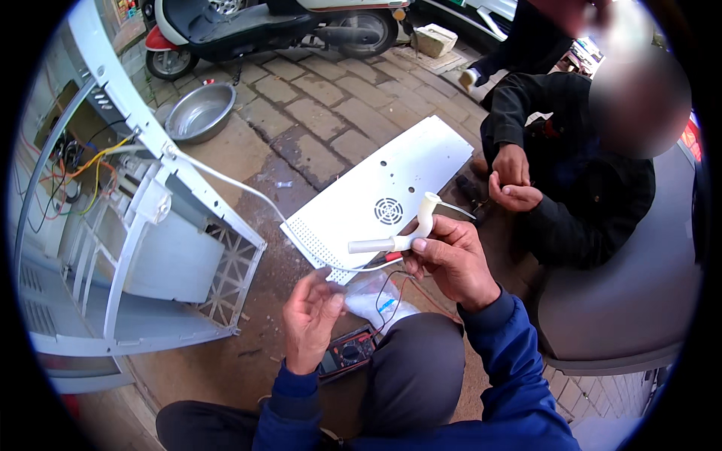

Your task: The person repairs the internal wiring of a white appliance, likely a refrigerator, by connecting colored wires and securing them with a twist tie. They then move to a cluttered workshop area, open a drawer, and search through various plastic parts and tubing to find a specific component.

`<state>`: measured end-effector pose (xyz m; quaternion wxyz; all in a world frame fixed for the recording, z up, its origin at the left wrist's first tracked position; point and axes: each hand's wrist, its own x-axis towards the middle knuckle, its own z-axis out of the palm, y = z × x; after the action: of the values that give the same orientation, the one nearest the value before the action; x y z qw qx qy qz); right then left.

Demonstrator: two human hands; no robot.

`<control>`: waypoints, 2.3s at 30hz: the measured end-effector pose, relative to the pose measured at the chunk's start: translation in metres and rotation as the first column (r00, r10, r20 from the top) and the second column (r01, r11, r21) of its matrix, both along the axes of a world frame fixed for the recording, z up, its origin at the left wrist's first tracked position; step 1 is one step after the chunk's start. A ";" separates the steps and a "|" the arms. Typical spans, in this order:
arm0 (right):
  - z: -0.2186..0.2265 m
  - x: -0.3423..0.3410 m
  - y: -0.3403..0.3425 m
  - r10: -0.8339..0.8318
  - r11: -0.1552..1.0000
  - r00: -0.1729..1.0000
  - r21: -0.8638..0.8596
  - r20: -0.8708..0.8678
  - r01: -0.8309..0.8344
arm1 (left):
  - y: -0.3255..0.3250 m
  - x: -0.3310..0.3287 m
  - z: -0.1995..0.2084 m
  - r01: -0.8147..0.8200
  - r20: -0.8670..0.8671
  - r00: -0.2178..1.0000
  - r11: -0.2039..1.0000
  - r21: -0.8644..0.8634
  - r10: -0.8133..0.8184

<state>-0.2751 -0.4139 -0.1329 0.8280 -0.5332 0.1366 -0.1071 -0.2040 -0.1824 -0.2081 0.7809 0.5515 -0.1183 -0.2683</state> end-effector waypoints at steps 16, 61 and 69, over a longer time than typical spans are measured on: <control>-0.031 0.018 0.046 0.486 0.758 0.858 0.407 0.167 -0.509 | 0.028 -0.016 0.039 -0.065 0.056 0.996 0.987 -0.148 0.074; -0.023 0.021 0.062 0.388 0.903 0.918 -0.162 -0.084 -0.397 | 0.040 -0.002 -0.019 0.010 -0.300 0.945 0.927 -0.374 -0.132; -0.020 0.026 0.069 0.418 0.797 0.874 -0.361 -0.248 -0.483 | 0.044 0.011 -0.006 -0.031 0.098 0.995 0.999 -0.018 0.033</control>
<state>-0.2492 -0.3446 -0.1529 0.6848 -0.7192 0.0439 0.1090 -0.1930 -0.1381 -0.2144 0.7830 0.5593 -0.1500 -0.2271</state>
